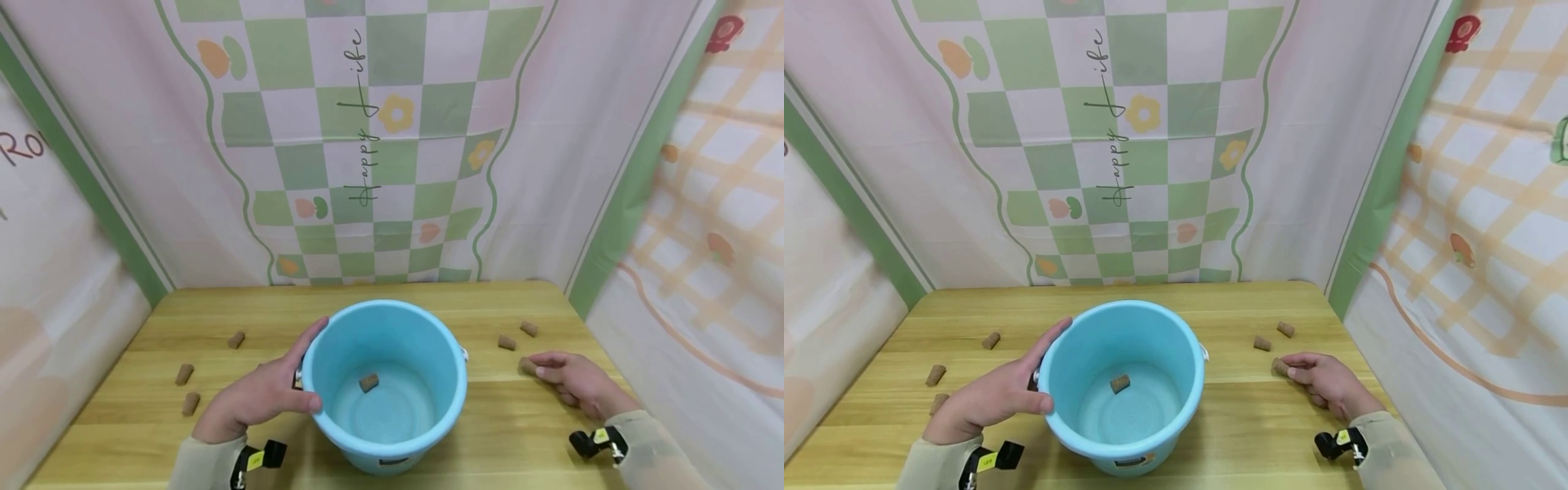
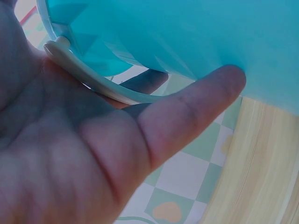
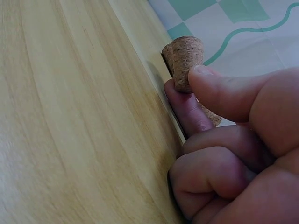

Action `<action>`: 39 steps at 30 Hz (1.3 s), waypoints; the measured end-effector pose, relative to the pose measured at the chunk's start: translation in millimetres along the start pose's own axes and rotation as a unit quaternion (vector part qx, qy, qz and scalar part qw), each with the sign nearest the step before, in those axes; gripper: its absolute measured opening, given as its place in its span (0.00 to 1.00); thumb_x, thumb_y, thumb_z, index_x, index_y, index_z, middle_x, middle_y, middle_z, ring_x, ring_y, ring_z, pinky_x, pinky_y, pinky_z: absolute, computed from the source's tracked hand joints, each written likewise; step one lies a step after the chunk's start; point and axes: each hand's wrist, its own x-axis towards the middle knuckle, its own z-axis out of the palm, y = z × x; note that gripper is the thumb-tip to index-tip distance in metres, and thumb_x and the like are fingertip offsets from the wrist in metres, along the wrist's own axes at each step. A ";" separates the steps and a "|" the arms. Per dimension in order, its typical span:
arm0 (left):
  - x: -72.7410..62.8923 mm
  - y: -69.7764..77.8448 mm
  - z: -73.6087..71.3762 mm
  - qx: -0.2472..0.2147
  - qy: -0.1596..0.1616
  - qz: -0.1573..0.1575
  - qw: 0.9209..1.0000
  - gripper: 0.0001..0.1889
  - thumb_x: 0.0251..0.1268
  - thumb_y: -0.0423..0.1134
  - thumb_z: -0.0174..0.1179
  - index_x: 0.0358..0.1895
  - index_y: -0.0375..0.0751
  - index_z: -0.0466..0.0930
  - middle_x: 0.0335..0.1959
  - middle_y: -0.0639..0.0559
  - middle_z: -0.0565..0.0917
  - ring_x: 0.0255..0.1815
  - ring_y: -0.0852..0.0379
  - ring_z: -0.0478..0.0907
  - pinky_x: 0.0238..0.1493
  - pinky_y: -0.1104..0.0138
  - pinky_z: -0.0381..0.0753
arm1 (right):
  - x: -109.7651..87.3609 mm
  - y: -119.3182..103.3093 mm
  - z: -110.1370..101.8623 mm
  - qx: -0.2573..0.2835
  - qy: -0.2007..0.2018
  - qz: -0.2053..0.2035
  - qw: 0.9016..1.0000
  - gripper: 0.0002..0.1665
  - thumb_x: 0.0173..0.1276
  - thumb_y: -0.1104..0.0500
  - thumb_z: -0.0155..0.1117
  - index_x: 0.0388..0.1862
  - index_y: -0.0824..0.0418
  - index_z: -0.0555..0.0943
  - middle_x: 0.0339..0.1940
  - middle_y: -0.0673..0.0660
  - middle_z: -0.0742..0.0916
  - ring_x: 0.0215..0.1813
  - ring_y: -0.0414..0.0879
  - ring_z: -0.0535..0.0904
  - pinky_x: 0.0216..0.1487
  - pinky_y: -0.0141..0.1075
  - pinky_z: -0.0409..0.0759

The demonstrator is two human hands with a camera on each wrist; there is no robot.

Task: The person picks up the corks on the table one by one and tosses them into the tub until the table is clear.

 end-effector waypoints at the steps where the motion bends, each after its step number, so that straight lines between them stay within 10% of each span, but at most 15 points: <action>1: 0.1 0.0 0.1 0.001 0.000 -0.001 1.000 0.57 0.61 0.48 0.72 0.81 0.62 0.33 0.72 0.34 0.61 0.64 0.35 0.67 0.58 0.48 0.71 | 0.1 0.3 -0.2 0.001 -0.002 0.000 1.000 0.27 0.71 0.60 0.65 0.65 0.70 0.74 0.38 0.59 0.86 0.16 0.36 0.62 0.16 0.29 0.65; 23: 1.1 1.3 0.1 -0.003 -0.004 0.009 1.000 0.57 0.61 0.49 0.71 0.81 0.60 0.33 0.72 0.32 0.60 0.64 0.33 0.66 0.57 0.51 0.73 | 2.3 -6.4 -5.0 0.115 -0.038 0.030 0.992 0.15 0.72 0.62 0.64 0.55 0.61 0.83 0.30 0.49 0.82 0.16 0.33 0.62 0.17 0.27 0.63; 28: 1.1 2.1 0.4 -0.007 -0.008 0.020 1.000 0.57 0.62 0.49 0.71 0.81 0.59 0.32 0.73 0.32 0.59 0.65 0.32 0.65 0.57 0.54 0.74 | 0.4 -21.7 -3.3 0.152 -0.069 -0.006 0.986 0.12 0.75 0.61 0.61 0.54 0.56 0.83 0.46 0.54 0.87 0.16 0.32 0.63 0.18 0.28 0.63; 39: 1.7 5.3 0.0 -0.007 -0.011 0.025 1.000 0.58 0.62 0.49 0.71 0.81 0.59 0.31 0.74 0.34 0.58 0.66 0.33 0.64 0.58 0.52 0.74 | -19.7 -85.8 22.7 0.160 -0.104 -0.117 0.975 0.14 0.78 0.63 0.55 0.59 0.56 0.79 0.47 0.49 0.84 0.18 0.32 0.62 0.19 0.26 0.62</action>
